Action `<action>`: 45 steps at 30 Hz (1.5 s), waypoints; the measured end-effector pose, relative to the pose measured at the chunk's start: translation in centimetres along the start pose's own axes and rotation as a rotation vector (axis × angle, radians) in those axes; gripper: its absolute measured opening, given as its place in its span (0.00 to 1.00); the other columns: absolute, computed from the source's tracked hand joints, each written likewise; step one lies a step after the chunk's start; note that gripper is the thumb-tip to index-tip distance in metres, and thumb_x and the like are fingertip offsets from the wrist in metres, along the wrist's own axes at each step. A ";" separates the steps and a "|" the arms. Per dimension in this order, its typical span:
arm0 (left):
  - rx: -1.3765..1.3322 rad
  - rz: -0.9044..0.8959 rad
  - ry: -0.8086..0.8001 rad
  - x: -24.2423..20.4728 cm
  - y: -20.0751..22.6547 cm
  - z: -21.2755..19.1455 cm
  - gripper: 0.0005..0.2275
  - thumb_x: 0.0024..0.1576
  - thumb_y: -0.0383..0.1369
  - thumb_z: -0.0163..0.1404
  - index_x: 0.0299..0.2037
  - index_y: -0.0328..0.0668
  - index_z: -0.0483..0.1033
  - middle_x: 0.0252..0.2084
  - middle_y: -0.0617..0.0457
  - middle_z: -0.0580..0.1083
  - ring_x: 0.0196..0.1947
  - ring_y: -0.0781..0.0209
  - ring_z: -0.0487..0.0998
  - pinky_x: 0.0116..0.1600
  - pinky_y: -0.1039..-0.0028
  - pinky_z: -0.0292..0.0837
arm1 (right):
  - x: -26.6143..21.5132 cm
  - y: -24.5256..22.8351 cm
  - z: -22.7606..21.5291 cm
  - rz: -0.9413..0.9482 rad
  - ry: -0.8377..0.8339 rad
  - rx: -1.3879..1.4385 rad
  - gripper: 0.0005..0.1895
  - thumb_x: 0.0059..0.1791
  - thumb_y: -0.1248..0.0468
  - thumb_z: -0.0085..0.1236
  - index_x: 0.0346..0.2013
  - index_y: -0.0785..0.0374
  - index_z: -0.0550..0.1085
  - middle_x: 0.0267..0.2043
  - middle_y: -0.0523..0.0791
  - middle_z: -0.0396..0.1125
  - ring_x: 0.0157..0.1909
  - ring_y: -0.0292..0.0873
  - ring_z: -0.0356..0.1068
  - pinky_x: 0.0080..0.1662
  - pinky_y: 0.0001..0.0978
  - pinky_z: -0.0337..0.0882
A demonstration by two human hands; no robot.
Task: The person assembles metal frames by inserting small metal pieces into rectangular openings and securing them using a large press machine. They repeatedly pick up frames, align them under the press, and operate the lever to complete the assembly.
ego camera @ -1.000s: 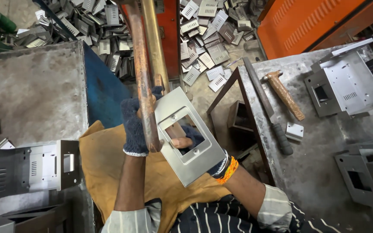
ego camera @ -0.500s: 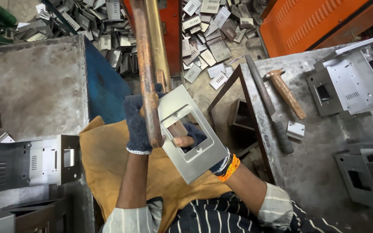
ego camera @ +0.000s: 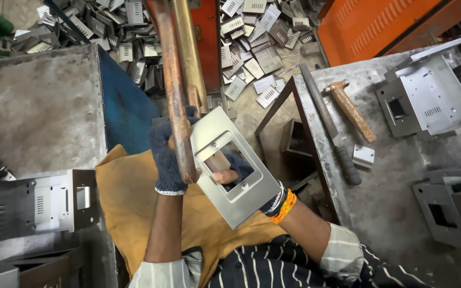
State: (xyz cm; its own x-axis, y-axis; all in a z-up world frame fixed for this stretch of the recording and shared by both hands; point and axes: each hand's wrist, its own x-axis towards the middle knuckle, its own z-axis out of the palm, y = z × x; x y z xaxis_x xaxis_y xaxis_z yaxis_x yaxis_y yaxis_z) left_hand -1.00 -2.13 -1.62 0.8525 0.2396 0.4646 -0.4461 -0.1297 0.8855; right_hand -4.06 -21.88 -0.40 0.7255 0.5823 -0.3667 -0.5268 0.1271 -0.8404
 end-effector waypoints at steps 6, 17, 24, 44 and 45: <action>0.155 0.064 0.050 -1.3 -2.3 -0.5 0.10 0.55 0.31 0.54 0.39 0.27 0.80 0.36 0.47 0.80 0.37 0.62 0.80 0.47 0.71 0.74 | 0.5 -0.2 -0.4 -0.047 -0.051 -0.098 0.26 0.46 0.58 0.63 0.57 0.64 0.73 0.47 0.40 0.70 0.48 0.34 0.68 0.49 0.26 0.69; 0.313 0.281 0.243 -2.3 -3.8 -0.4 0.14 0.65 0.36 0.52 0.44 0.28 0.75 0.42 0.42 0.75 0.45 0.49 0.74 0.56 0.62 0.68 | 2.3 1.9 -3.1 -0.284 -0.106 -0.267 0.20 0.53 0.57 0.62 0.54 0.67 0.74 0.45 0.41 0.69 0.47 0.34 0.67 0.47 0.28 0.71; 0.125 -0.315 0.358 -3.6 -1.3 -0.7 0.23 0.65 0.46 0.43 0.40 0.26 0.78 0.34 0.43 0.75 0.35 0.50 0.70 0.46 0.63 0.68 | -1.2 0.7 -3.2 -0.438 0.159 0.626 0.24 0.61 0.47 0.53 0.48 0.69 0.73 0.44 0.48 0.72 0.47 0.44 0.73 0.50 0.37 0.73; 0.897 0.389 -0.495 1.7 13.5 -4.0 0.23 0.29 0.35 0.67 0.40 0.57 0.81 0.47 0.60 0.79 0.58 0.52 0.74 0.74 0.42 0.42 | 1.2 -4.4 5.7 -0.456 0.440 0.235 0.14 0.49 0.59 0.59 0.40 0.69 0.75 0.33 0.44 0.72 0.32 0.37 0.74 0.35 0.32 0.77; 0.896 0.385 -0.497 1.6 13.3 -4.0 0.23 0.29 0.35 0.67 0.40 0.57 0.81 0.47 0.60 0.79 0.58 0.52 0.74 0.74 0.42 0.42 | 1.3 -4.2 5.6 -0.452 0.442 0.235 0.14 0.49 0.59 0.59 0.40 0.69 0.75 0.33 0.44 0.72 0.32 0.37 0.74 0.35 0.32 0.77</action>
State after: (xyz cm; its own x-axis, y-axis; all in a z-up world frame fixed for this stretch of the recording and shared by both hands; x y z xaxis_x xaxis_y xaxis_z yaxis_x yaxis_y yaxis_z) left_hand -6.62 0.39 10.91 0.8028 -0.3562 0.4782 -0.5181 -0.8137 0.2637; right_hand -3.39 -17.19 4.86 0.9839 0.0535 -0.1703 -0.1749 0.4812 -0.8590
